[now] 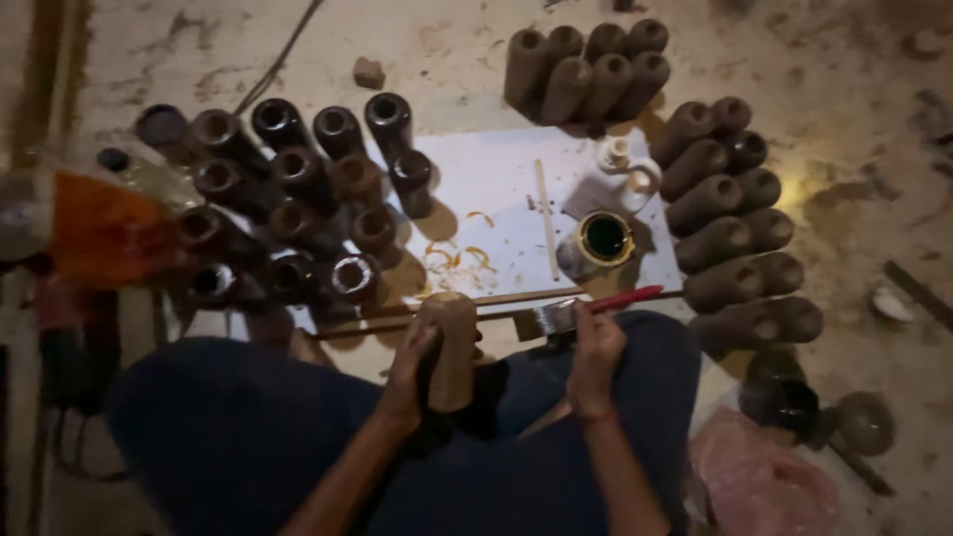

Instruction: The person sits on the floor and uses a red-handled brush to apply dark brown paint to small cylindrical clay pots. They repeatedly dip the brush into a paint can and coat each pot before placing it on a nearby rack.

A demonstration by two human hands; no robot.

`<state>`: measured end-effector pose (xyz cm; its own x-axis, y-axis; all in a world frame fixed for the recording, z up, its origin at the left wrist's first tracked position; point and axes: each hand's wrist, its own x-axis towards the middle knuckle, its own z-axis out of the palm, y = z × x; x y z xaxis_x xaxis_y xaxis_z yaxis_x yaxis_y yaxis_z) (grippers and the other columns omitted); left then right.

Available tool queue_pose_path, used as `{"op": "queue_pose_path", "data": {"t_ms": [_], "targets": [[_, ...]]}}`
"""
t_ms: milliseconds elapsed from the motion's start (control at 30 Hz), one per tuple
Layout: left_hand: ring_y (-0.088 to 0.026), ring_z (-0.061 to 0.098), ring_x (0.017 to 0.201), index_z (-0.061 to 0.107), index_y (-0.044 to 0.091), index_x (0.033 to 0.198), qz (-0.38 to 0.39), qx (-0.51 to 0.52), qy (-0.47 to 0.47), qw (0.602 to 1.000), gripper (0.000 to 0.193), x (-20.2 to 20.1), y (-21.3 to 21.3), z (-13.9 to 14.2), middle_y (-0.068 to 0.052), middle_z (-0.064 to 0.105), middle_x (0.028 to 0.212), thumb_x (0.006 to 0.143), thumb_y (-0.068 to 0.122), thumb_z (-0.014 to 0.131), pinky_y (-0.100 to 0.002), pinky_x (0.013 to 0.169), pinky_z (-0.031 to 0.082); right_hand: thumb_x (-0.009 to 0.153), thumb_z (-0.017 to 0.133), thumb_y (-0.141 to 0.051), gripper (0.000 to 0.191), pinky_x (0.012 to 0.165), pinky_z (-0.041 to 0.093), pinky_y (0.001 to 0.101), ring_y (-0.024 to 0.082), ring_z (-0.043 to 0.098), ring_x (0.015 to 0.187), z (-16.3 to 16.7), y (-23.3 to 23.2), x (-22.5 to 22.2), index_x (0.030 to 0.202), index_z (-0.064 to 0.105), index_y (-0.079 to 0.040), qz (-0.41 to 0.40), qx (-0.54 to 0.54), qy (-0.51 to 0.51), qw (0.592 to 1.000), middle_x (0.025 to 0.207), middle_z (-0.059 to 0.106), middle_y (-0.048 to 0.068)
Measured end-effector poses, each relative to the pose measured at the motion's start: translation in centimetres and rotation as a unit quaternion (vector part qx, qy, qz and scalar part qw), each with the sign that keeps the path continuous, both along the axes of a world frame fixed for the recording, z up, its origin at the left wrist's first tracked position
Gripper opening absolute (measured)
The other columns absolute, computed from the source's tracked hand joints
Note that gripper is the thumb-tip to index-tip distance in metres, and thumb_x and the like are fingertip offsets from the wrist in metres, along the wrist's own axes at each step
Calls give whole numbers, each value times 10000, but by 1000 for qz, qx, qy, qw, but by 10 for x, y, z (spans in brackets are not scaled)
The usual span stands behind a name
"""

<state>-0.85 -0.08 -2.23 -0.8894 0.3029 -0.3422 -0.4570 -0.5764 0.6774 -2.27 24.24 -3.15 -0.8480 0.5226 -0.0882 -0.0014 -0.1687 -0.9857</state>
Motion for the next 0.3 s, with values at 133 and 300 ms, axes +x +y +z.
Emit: {"op": "queue_pose_path", "data": {"t_ms": [133, 300], "targets": [[-308, 692, 1095, 400, 49, 1498, -19, 23, 56, 998, 654, -1, 1, -8, -200, 662, 1254, 955, 352, 601, -425, 946, 566, 1003, 657, -224, 270, 554, 389, 227, 30, 479, 625, -2, -2, 6, 777, 624, -81, 6, -21, -4, 1000, 732, 597, -50], [-291, 573, 1291, 385, 51, 1534, -2, -83, 119, 989, 772, 5, -3, -25, -173, 561, 1417, 906, 335, 732, -419, 1078, 471, 998, 696, -214, 237, 528, 411, 231, 56, 542, 620, -4, 9, 10, 828, 655, -54, -23, -10, -43, 999, 759, 635, -2]]}}
